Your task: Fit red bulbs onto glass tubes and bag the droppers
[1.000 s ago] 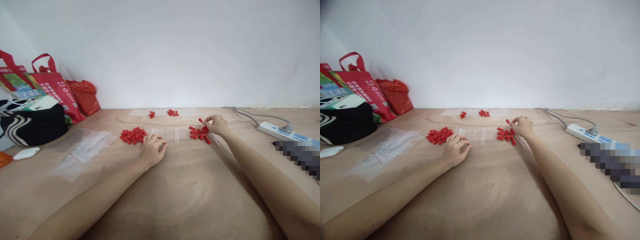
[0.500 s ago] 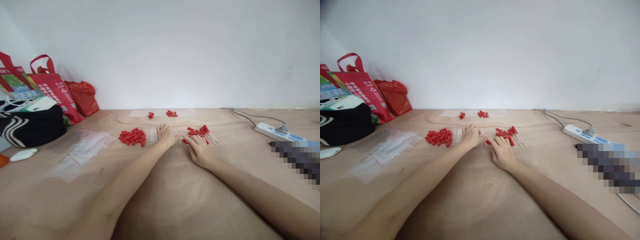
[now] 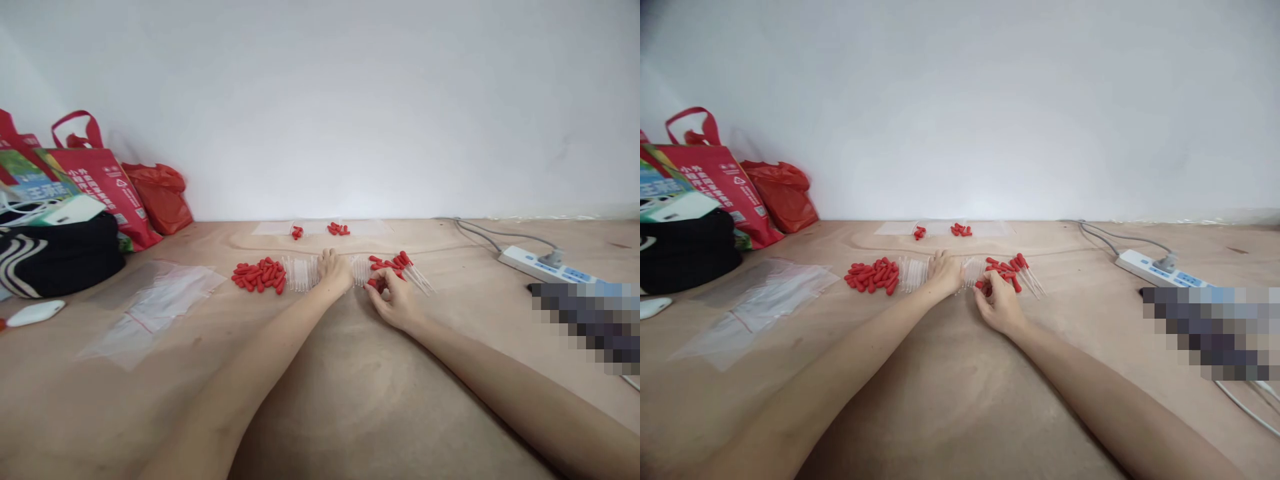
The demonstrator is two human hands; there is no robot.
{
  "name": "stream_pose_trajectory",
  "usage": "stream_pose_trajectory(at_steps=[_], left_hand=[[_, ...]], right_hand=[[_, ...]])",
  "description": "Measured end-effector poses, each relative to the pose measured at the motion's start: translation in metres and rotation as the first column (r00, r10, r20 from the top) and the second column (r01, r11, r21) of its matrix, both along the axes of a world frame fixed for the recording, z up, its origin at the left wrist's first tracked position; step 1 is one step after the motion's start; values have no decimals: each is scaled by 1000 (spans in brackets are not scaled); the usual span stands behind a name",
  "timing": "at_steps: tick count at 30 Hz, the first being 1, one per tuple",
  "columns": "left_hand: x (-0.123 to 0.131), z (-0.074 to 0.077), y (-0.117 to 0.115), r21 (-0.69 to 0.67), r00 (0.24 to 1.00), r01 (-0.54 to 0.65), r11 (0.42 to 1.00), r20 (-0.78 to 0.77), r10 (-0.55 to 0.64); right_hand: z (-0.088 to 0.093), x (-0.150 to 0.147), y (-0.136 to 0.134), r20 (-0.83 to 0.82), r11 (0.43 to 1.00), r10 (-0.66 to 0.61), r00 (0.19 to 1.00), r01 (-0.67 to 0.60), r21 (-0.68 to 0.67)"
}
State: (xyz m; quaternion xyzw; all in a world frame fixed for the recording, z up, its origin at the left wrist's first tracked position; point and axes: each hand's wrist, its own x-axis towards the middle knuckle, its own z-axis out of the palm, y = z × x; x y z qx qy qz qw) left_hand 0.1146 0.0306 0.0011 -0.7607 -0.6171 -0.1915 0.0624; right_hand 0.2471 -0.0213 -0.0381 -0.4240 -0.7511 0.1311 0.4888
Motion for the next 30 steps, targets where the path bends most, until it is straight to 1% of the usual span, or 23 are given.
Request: stream_pose_trajectory(at_steps=[2,4,6,8,9,11,14,16,18,20,23,27,30], left_hand=[[-7,3,-5,11,999,32,999,19,-33],[-21,6,-15,19,995,94,995,36,-94],[-41,6,-28,9,982,184,983,47,-184],[-64,2,-42,-5,963,264,965,60,-263],[-74,-1,-49,11,937,340,940,79,-340],[-91,-8,-60,55,892,438,897,97,-441],[-102,-15,-70,124,827,539,833,113,-551],[-103,-18,-74,158,802,555,817,161,-576],[-101,-20,-76,175,786,553,815,216,-580],[-99,-20,-78,167,775,564,809,232,-588],[-98,-20,-78,159,777,575,803,201,-596],[-99,-21,-76,197,809,540,818,145,-569],[-100,-22,-75,203,812,539,817,130,-569]], right_hand=[[-2,1,2,-96,999,14,995,-17,-35],[-3,2,3,-140,996,52,989,-61,-58],[-3,2,4,-130,993,102,986,-109,-49],[-2,-1,2,-95,988,151,984,-154,-29],[-1,-4,0,-74,985,168,983,-170,-27],[1,-9,-5,-36,981,189,981,-190,-37],[4,-18,-15,19,978,207,978,-207,-15],[5,-21,-20,70,972,233,970,-235,23],[5,-23,-24,118,965,251,961,-257,44],[6,-23,-25,142,968,236,961,-245,48],[9,-22,-23,143,975,213,966,-219,26],[10,-21,-22,130,967,252,959,-253,-11],[10,-21,-22,135,964,267,954,-266,-24]])
